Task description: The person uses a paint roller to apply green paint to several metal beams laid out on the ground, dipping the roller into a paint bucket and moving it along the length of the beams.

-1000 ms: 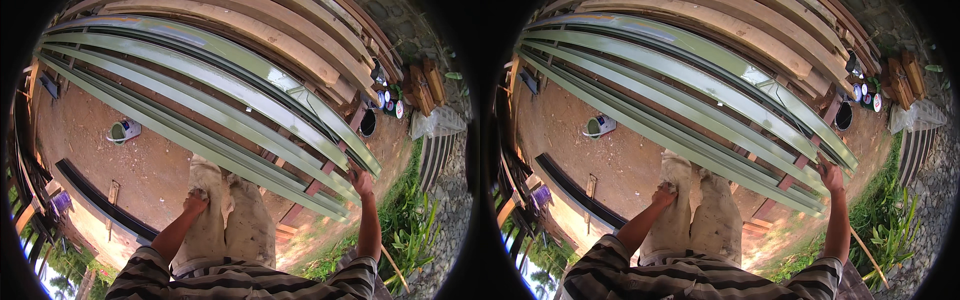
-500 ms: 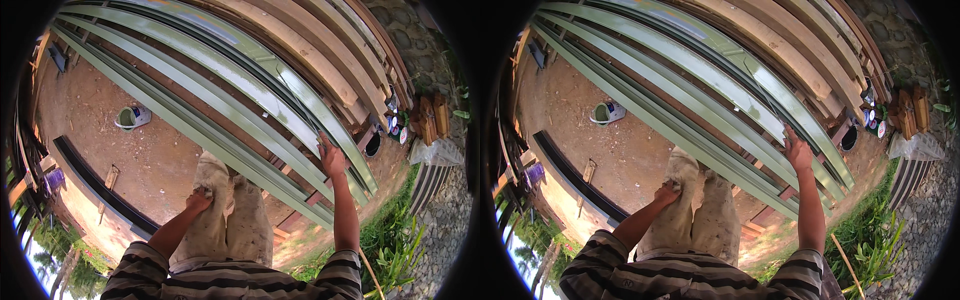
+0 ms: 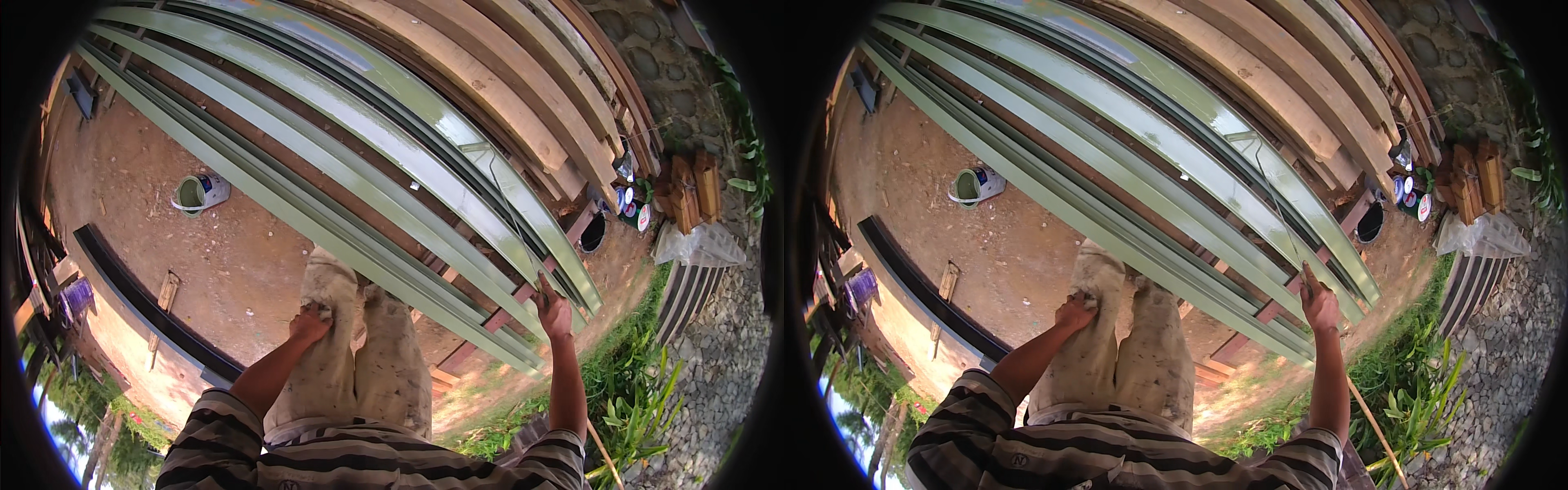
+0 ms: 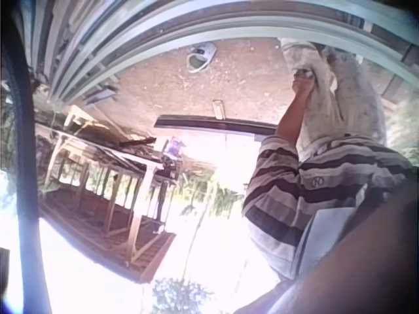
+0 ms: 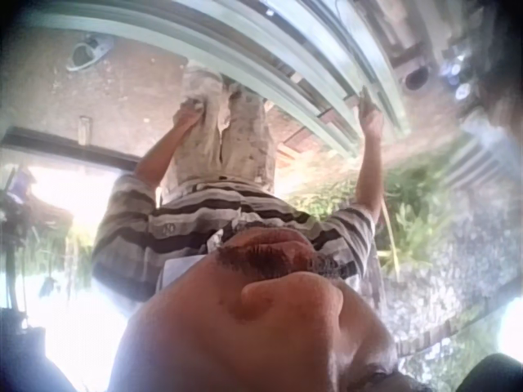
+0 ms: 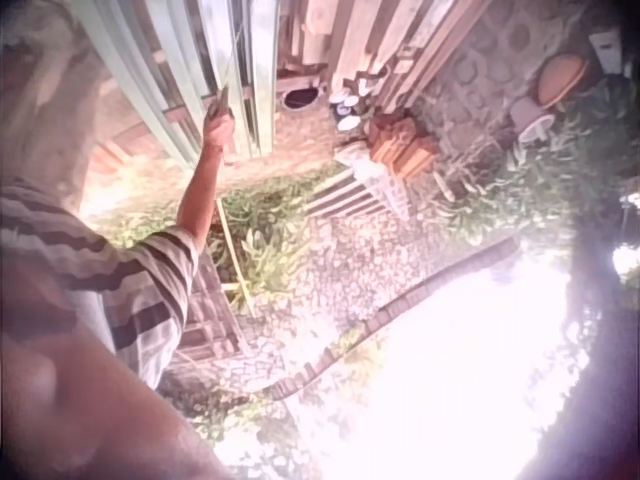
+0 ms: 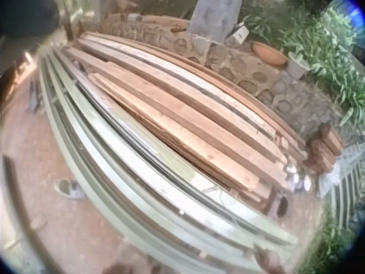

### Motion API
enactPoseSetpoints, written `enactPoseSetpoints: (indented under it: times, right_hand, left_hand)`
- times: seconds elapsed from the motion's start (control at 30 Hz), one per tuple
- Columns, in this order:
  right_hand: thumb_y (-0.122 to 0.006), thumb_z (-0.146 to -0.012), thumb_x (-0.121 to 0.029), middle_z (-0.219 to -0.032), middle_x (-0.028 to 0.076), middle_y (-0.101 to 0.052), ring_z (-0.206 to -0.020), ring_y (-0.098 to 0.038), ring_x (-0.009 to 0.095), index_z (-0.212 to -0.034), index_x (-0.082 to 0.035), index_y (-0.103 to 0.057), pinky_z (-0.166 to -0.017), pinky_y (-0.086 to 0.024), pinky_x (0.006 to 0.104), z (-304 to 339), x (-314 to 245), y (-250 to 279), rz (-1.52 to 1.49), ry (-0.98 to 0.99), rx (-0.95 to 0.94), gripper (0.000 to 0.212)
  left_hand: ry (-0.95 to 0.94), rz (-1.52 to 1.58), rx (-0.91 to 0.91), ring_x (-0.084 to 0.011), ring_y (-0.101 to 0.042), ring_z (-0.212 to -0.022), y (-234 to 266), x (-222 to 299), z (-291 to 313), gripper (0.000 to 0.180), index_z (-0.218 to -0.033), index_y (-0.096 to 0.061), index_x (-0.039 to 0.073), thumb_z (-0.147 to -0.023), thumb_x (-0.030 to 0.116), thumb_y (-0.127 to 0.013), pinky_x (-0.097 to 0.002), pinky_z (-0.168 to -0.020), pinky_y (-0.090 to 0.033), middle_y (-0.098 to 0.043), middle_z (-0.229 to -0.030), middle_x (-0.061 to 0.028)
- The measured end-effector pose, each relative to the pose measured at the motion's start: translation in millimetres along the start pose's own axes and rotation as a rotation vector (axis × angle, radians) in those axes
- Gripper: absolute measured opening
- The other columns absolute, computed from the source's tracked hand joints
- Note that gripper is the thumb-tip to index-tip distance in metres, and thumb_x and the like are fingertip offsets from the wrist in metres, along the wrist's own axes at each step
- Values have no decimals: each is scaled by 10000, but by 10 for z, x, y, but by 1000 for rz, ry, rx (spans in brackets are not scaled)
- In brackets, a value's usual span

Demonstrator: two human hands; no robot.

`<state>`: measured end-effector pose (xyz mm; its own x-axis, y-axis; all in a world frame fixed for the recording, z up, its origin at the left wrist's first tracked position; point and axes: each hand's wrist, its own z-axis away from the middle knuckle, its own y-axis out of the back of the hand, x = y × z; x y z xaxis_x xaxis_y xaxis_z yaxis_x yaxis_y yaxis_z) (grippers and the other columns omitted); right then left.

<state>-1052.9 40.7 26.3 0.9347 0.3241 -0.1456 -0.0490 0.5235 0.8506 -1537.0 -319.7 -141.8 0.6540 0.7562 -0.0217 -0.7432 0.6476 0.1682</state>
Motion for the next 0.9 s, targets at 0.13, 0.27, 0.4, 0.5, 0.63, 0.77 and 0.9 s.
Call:
enactPoseSetpoints:
  times: [0.13, 0.27, 0.4, 0.5, 0.63, 0.77, 0.9]
  right_hand:
    - [-656, -968, -215, -880, 231, -708, -812, -693, 445, -1582, -316, -426, -741, -554, 555, -657, -1054, -99, 41, 3, -37, 664]
    - [-635, -986, -235, -859, 221, -708, -806, -710, 425, -1589, -315, -411, -753, -574, 545, -1216, -1967, -138, 37, 19, -46, 648]
    - [-628, -988, -237, -895, 225, -719, -814, -721, 415, -1574, -274, -444, -757, -591, 528, -1706, -2789, -128, 45, 56, -39, 615]
    - [-638, -975, -237, -905, 228, -730, -827, -719, 421, -1552, -235, -477, -772, -584, 534, -1995, -3385, -152, 43, 75, -25, 599]
    - [-616, -994, -229, -927, 231, -733, -848, -735, 412, -1554, -178, -473, -785, -603, 521, -2407, -4146, -174, 76, 113, -57, 580]
    - [-619, -974, -199, -968, 254, -735, -901, -724, 439, -1530, -165, -497, -812, -591, 538, -2823, -4890, -162, 45, 147, -42, 570]
    - [-615, -956, -166, -1048, 286, -728, -988, -710, 463, -1507, -141, -512, -885, -575, 556, -3283, -5650, -74, 21, 176, -42, 561]
  left_hand:
    - [-3, -15, -6, -427, -566, -1319, 77, 20, 31, 898, -1598, -354, 158, -882, 619, -641, -508, -1084, -486, -444, -1542, -225]
    - [3, 9, 10, -405, -565, -1330, 126, -12, 52, 891, -1598, -351, 168, -886, 624, -632, -506, -1087, -487, -453, -1540, -215]
    - [11, 49, -13, -401, -547, -1351, 250, -114, 46, 884, -1599, -344, 182, -889, 623, -629, -511, -1104, -469, -459, -1535, -206]
    - [6, 100, -41, -399, -531, -1368, 324, -171, 38, 893, -1603, -335, 177, -888, 625, -628, -513, -1114, -459, -453, -1542, -211]
    - [-23, 140, -73, -404, -515, -1385, 372, -339, -38, 911, -1608, -324, 157, -889, 629, -622, -507, -1112, -462, -434, -1565, -218]
    - [-34, 203, -81, -408, -515, -1384, 498, -478, -88, 914, -1608, -322, 144, -890, 628, -616, -503, -1107, -467, -429, -1570, -227]
    - [-45, 289, -99, -400, -529, -1373, 635, -623, -107, 860, -1562, -388, 135, -890, 620, -618, -503, -1099, -474, -461, -1541, -233]
